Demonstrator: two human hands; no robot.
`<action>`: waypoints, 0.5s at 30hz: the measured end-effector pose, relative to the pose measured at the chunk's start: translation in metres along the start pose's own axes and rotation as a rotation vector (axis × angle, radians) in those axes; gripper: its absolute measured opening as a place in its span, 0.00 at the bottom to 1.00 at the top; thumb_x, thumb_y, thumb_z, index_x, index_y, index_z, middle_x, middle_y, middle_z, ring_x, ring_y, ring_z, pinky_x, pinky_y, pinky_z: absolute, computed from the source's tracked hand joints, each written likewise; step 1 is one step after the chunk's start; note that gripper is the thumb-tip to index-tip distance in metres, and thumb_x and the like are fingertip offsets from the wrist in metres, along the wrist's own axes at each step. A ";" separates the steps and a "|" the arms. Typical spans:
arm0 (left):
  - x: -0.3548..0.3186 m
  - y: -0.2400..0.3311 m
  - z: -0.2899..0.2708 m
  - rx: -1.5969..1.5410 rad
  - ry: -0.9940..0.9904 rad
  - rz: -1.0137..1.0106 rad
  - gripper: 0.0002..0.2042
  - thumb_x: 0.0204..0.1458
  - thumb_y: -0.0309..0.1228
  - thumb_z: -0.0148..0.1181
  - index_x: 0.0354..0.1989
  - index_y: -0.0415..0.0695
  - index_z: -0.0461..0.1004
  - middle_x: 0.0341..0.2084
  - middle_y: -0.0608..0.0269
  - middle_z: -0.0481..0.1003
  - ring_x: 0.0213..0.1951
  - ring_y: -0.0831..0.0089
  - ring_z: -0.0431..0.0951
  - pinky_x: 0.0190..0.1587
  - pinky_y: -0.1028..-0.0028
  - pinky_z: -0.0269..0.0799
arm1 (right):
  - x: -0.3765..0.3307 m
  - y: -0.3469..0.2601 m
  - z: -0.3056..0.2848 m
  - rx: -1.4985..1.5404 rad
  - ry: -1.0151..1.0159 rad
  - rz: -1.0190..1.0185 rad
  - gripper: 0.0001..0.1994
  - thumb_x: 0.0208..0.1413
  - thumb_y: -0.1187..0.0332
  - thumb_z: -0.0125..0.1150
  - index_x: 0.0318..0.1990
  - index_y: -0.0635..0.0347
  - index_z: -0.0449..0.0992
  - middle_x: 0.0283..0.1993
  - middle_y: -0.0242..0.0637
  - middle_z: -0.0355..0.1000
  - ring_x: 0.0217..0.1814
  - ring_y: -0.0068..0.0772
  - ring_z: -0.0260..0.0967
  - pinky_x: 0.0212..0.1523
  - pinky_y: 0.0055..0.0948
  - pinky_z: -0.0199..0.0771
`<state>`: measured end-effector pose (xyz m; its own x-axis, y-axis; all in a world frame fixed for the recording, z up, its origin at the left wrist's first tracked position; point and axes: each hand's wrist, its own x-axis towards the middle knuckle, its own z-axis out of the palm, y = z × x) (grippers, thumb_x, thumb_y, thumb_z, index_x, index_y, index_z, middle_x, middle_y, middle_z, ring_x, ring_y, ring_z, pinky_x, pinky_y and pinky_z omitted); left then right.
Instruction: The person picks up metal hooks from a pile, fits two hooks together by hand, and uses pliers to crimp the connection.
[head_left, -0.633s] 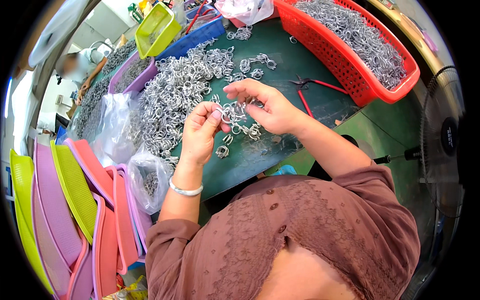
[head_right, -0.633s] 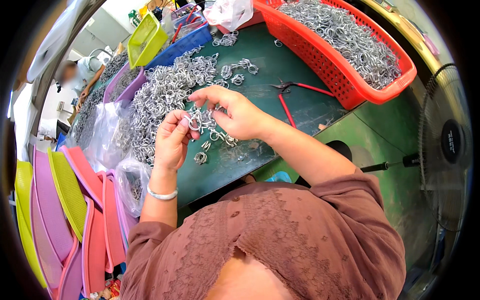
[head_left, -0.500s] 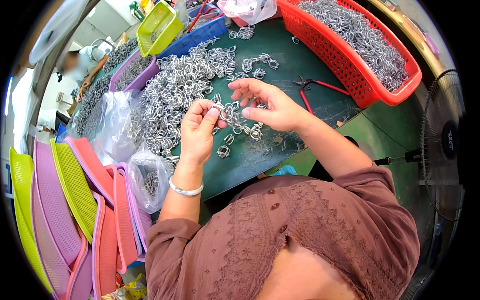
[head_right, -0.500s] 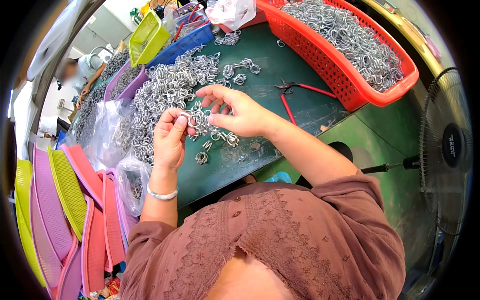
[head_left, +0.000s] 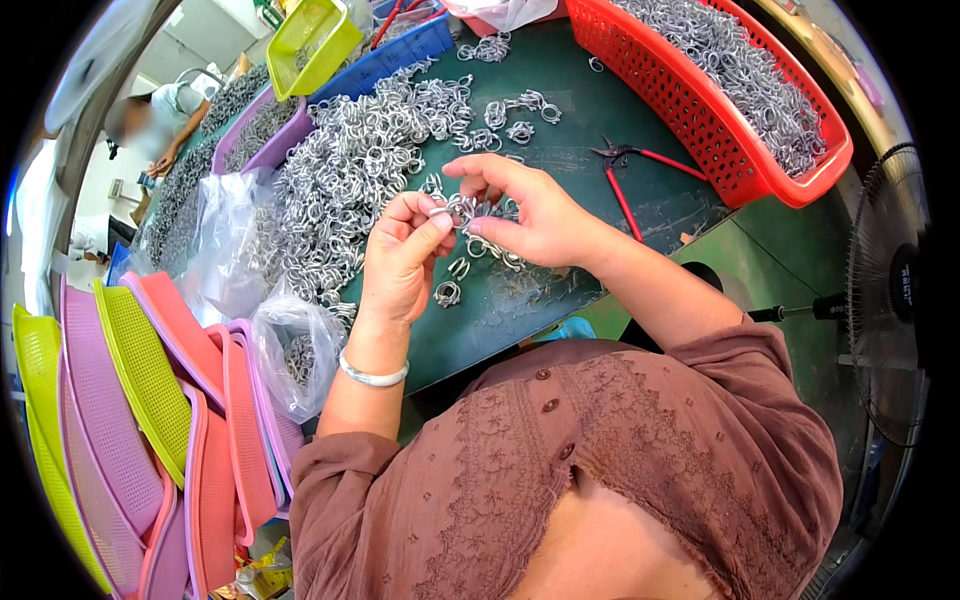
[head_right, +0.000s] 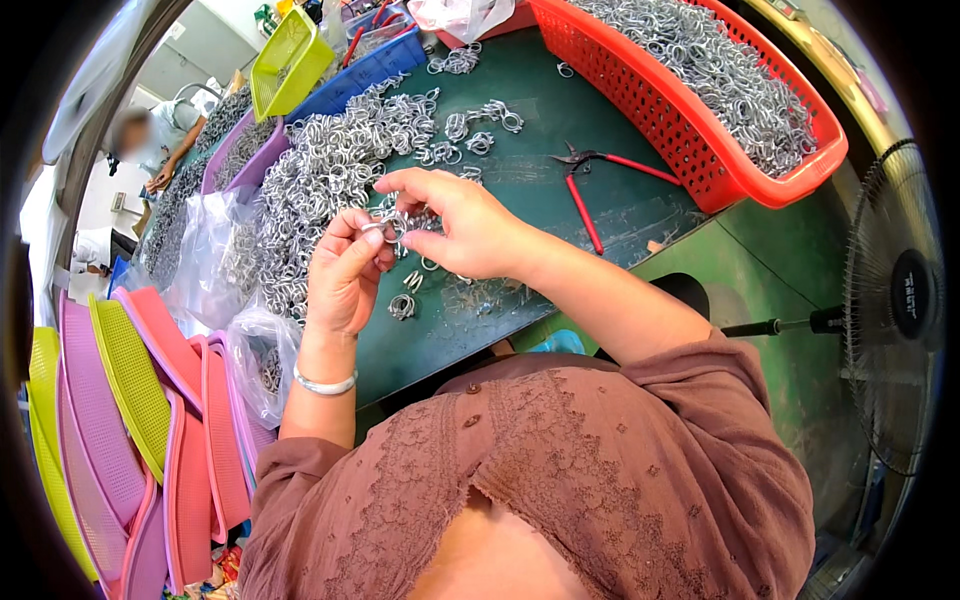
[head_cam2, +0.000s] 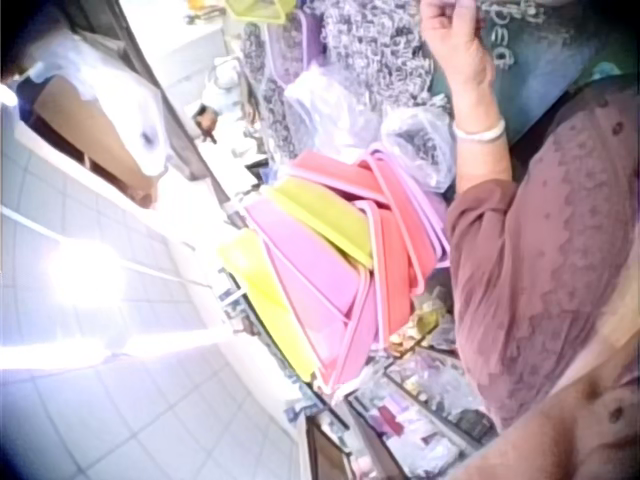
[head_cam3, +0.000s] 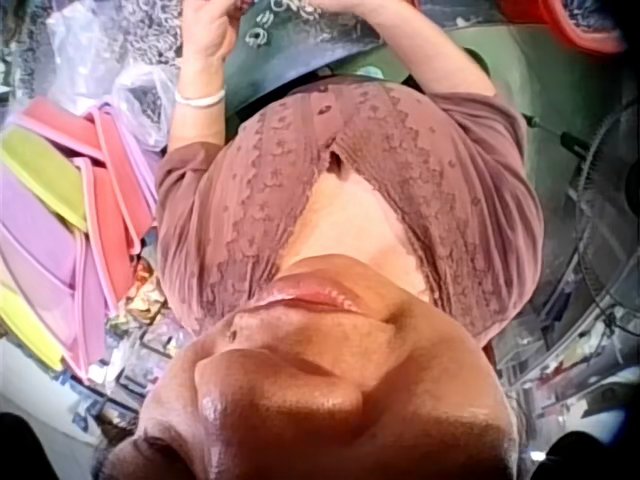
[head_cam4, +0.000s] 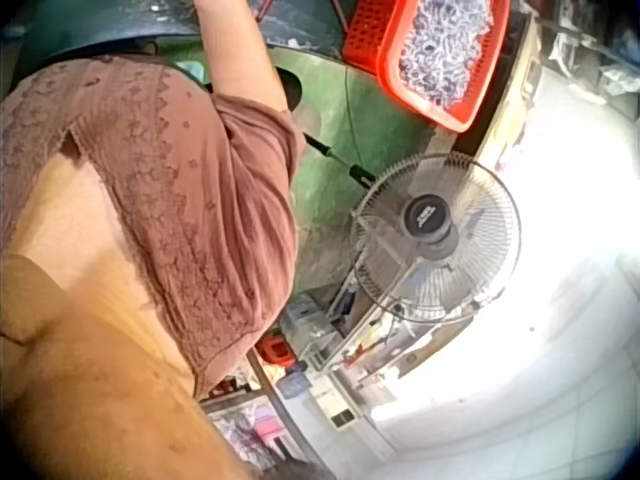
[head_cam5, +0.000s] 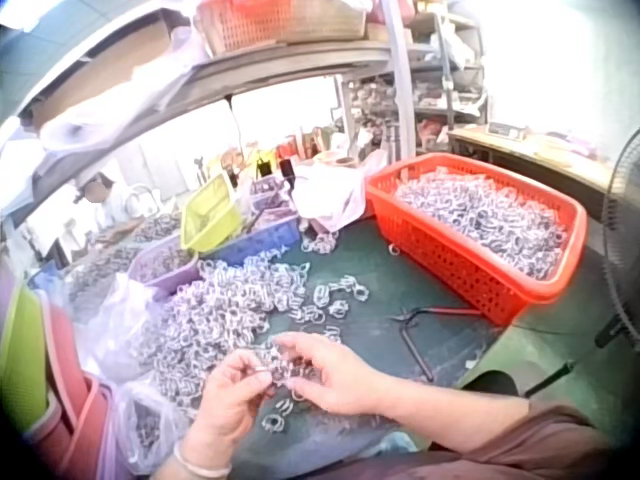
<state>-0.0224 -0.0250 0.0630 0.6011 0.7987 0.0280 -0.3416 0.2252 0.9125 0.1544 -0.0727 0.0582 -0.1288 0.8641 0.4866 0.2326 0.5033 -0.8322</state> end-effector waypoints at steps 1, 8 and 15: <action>0.000 -0.001 0.000 0.002 -0.002 0.007 0.05 0.49 0.22 0.53 0.32 0.44 0.65 0.28 0.63 0.72 0.25 0.78 0.68 0.30 0.82 0.65 | 0.000 0.000 0.000 -0.059 -0.002 -0.045 0.26 0.43 0.78 0.58 0.53 0.60 0.60 0.39 0.32 0.66 0.40 0.22 0.63 0.42 0.25 0.64; 0.002 -0.001 -0.002 0.017 -0.111 0.077 0.07 0.46 0.20 0.55 0.30 0.44 0.64 0.29 0.61 0.71 0.30 0.77 0.69 0.32 0.81 0.65 | 0.003 0.008 -0.001 0.364 -0.115 0.121 0.30 0.40 0.75 0.62 0.54 0.58 0.59 0.36 0.32 0.67 0.38 0.22 0.64 0.37 0.22 0.65; -0.001 0.007 -0.004 0.061 -0.150 0.053 0.08 0.44 0.17 0.56 0.29 0.43 0.65 0.28 0.64 0.71 0.31 0.80 0.71 0.36 0.81 0.67 | 0.008 0.003 -0.007 0.411 -0.224 0.121 0.29 0.39 0.77 0.61 0.53 0.59 0.60 0.33 0.30 0.66 0.35 0.18 0.62 0.35 0.20 0.64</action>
<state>-0.0279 -0.0219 0.0680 0.6859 0.7155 0.1328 -0.3341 0.1475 0.9309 0.1603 -0.0645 0.0614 -0.3389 0.8741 0.3481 -0.1353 0.3209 -0.9374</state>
